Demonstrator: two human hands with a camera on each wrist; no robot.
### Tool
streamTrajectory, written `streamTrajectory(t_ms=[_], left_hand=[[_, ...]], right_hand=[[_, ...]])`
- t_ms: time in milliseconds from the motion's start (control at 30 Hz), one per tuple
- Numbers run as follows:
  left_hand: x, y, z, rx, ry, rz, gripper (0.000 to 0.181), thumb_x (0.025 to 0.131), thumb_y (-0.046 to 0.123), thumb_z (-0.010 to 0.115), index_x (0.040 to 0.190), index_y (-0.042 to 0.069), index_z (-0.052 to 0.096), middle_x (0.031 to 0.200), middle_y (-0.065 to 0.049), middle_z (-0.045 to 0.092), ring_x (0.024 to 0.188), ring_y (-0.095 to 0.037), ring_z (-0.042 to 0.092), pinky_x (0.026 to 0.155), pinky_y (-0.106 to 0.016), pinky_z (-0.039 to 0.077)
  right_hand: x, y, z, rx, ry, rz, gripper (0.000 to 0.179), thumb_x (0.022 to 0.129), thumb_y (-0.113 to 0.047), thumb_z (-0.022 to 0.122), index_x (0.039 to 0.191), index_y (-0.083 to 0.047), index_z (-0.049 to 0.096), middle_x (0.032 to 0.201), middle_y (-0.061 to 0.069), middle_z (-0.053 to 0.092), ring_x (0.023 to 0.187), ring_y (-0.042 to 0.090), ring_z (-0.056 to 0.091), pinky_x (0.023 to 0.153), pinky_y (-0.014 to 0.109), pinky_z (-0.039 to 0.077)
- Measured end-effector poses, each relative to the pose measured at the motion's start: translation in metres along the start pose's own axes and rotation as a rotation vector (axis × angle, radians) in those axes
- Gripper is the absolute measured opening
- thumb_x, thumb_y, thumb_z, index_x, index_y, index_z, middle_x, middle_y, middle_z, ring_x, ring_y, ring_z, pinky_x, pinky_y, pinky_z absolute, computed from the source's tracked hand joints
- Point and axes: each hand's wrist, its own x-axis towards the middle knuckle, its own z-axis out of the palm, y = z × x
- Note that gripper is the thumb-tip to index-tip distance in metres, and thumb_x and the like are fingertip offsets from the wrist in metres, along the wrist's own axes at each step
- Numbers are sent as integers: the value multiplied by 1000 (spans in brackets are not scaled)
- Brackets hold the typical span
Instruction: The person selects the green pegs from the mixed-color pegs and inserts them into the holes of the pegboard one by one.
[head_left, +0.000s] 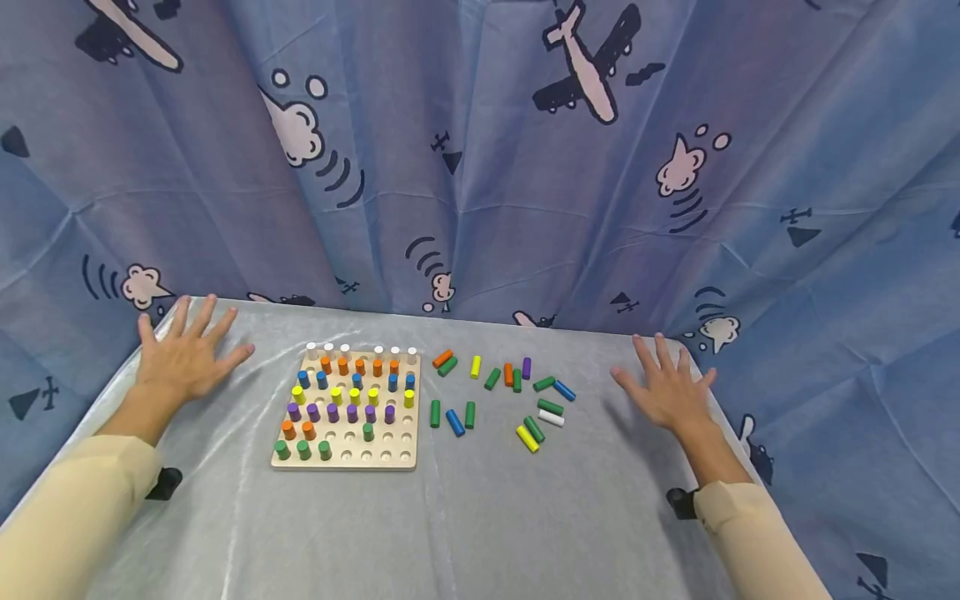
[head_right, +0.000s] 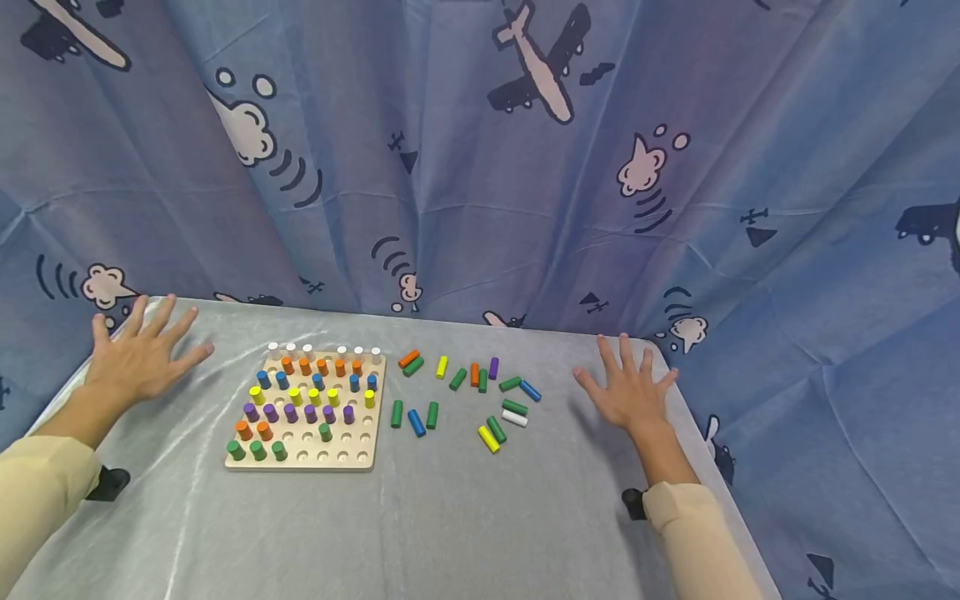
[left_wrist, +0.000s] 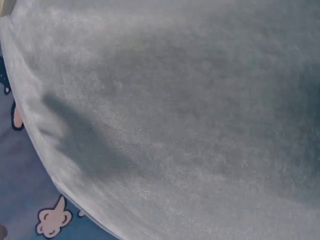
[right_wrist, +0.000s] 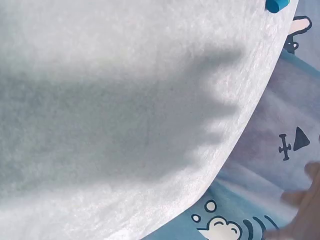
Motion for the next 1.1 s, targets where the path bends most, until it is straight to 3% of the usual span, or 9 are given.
streamTrajectory(t_ms=[267, 467, 700, 867, 1100], left_hand=[[-5, 10, 6, -14, 16, 95, 79, 100, 63, 34, 159, 12, 21, 165, -21, 7, 149, -47, -1, 106, -75, -14], [-9, 17, 10, 2, 22, 143, 77, 101, 62, 36, 159, 13, 23, 165, -19, 10, 148, -48, 4, 107, -75, -9], [-13, 24, 14, 11, 4, 233, 77, 99, 62, 42, 157, 14, 29, 163, -19, 18, 148, -47, 13, 108, -77, 0], [-17, 27, 17, 14, -42, 321, 77, 98, 62, 46, 156, 13, 33, 163, -17, 22, 148, -46, 15, 109, -76, 6], [-22, 31, 24, -8, -69, 431, 76, 96, 62, 49, 155, 17, 36, 162, -14, 27, 146, -45, 23, 110, -73, 16]], right_hand=[[-2, -11, 4, 197, -5, -152, 83, 98, -54, 53, 161, -15, 16, 165, 21, 11, 147, 49, 15, 102, 81, 14], [-1, -15, 10, 331, 1, -199, 84, 97, -46, 62, 161, -14, 18, 164, 20, 19, 147, 46, 21, 109, 73, 20], [-1, -20, 21, 505, 51, -245, 81, 92, -29, 74, 156, -7, 29, 151, 24, 43, 126, 44, 52, 99, 65, 42], [-3, -26, 26, 623, 48, -240, 76, 88, -19, 78, 152, -5, 38, 138, 23, 57, 116, 41, 62, 96, 63, 46], [-6, -32, 31, 755, -6, -244, 68, 88, -11, 77, 147, -3, 44, 130, 24, 62, 110, 40, 65, 94, 59, 48]])
